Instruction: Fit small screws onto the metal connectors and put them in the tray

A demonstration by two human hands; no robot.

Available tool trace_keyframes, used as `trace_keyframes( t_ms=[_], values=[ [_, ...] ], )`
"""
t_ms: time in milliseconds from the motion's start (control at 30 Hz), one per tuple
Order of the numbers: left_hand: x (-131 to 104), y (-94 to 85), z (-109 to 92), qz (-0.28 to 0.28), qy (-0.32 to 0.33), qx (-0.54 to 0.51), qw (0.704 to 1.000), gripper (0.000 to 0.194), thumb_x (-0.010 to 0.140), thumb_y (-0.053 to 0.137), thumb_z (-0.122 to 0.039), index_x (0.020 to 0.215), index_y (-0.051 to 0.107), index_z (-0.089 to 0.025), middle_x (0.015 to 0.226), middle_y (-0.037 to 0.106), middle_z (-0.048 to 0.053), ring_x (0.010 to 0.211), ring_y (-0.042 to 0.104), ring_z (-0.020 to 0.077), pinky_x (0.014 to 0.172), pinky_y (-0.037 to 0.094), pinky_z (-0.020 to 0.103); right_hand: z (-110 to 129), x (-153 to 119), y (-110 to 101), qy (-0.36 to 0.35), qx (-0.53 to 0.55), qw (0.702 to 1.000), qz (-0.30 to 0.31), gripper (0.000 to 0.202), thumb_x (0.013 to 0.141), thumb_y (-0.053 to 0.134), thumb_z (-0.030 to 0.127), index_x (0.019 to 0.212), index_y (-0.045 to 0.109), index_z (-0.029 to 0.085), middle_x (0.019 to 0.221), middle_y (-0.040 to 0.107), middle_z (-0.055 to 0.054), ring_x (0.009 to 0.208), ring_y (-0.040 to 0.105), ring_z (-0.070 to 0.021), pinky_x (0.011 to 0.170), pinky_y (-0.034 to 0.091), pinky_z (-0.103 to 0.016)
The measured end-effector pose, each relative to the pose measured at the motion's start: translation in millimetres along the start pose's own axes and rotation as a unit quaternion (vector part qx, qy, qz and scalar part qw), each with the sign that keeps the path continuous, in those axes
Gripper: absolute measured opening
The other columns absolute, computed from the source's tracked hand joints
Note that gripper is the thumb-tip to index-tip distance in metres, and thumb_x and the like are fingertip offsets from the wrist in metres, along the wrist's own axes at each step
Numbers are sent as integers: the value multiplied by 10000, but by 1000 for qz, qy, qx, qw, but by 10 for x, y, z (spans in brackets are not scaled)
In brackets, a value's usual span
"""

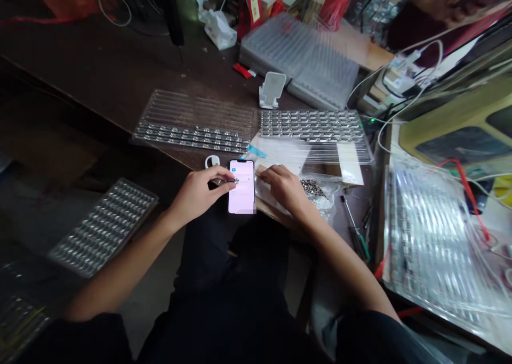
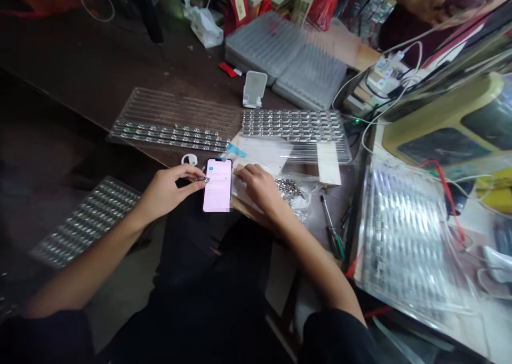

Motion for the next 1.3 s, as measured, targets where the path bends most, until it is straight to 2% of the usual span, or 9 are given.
trace_keyframes(
  t_ms=[167,300,400,533,700,867,1033,1167,1300],
  values=[
    [326,188,-172,-2,62,90,994,77,863,766,-315,904,781,-252,976,789,27,931,702,248,876,539,392,-86,14,-131,16,118,993,-20,228,964,592,115,1037,777,225,1040,789,-83,945,728,-228,852,570,-337],
    [658,571,-261,47,94,129,986,64,816,816,-244,864,775,-253,962,788,16,977,686,257,966,487,427,-286,-120,-397,52,213,965,-144,240,953,578,172,1065,781,234,1160,788,-65,1067,740,-226,898,595,-356],
    [808,766,-292,88,114,133,980,60,830,808,-246,875,768,-243,969,781,18,1015,684,257,1033,449,443,-438,-213,-495,82,213,953,-201,236,935,573,188,1021,790,225,1087,801,-51,1013,745,-214,844,595,-335],
    [842,627,-315,66,91,91,990,97,866,762,-291,908,738,-207,967,765,40,953,695,233,934,515,384,-479,-195,-446,82,198,962,-168,284,888,556,121,1011,797,208,1017,804,-44,916,738,-203,829,572,-322],
    [315,100,-153,-111,25,-19,993,298,909,705,-483,984,633,-204,967,721,51,936,704,207,875,572,333,-230,-161,-439,75,207,971,-98,243,897,588,140,1006,799,194,971,812,-43,794,719,-188,784,533,-303],
    [-582,144,235,-180,-132,-185,957,379,906,705,-556,1039,607,-215,1052,729,87,1005,707,219,940,573,369,212,-478,-415,134,277,951,-24,223,966,605,292,1054,785,192,948,815,-50,667,700,-171,666,512,-295],
    [-1033,527,282,-176,-274,-393,860,381,849,790,-525,1023,643,-220,1420,614,104,1383,535,277,1112,485,427,448,-1035,30,270,451,844,104,440,971,620,512,1248,716,184,1055,807,-102,781,767,-215,713,592,-330],
    [-1016,717,184,-108,-304,-539,778,319,864,801,-468,1006,642,-231,1463,581,55,1416,496,293,1155,445,514,501,-1178,384,351,577,734,66,587,919,656,632,1300,699,187,1251,757,-157,909,779,-236,827,619,-375],
    [-978,712,193,-97,-310,-562,761,330,847,821,-468,981,638,-227,1429,592,42,1416,482,303,1165,430,553,601,-1077,634,360,668,651,3,579,866,717,648,1235,737,203,1228,769,-150,872,786,-238,769,624,-348]
  ],
)
Point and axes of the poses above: each hand's wrist, its own x-axis towards the middle knuckle, its own y-axis out of the palm, z = x × y, the point moved 6 cm from there along x, towards the middle knuckle
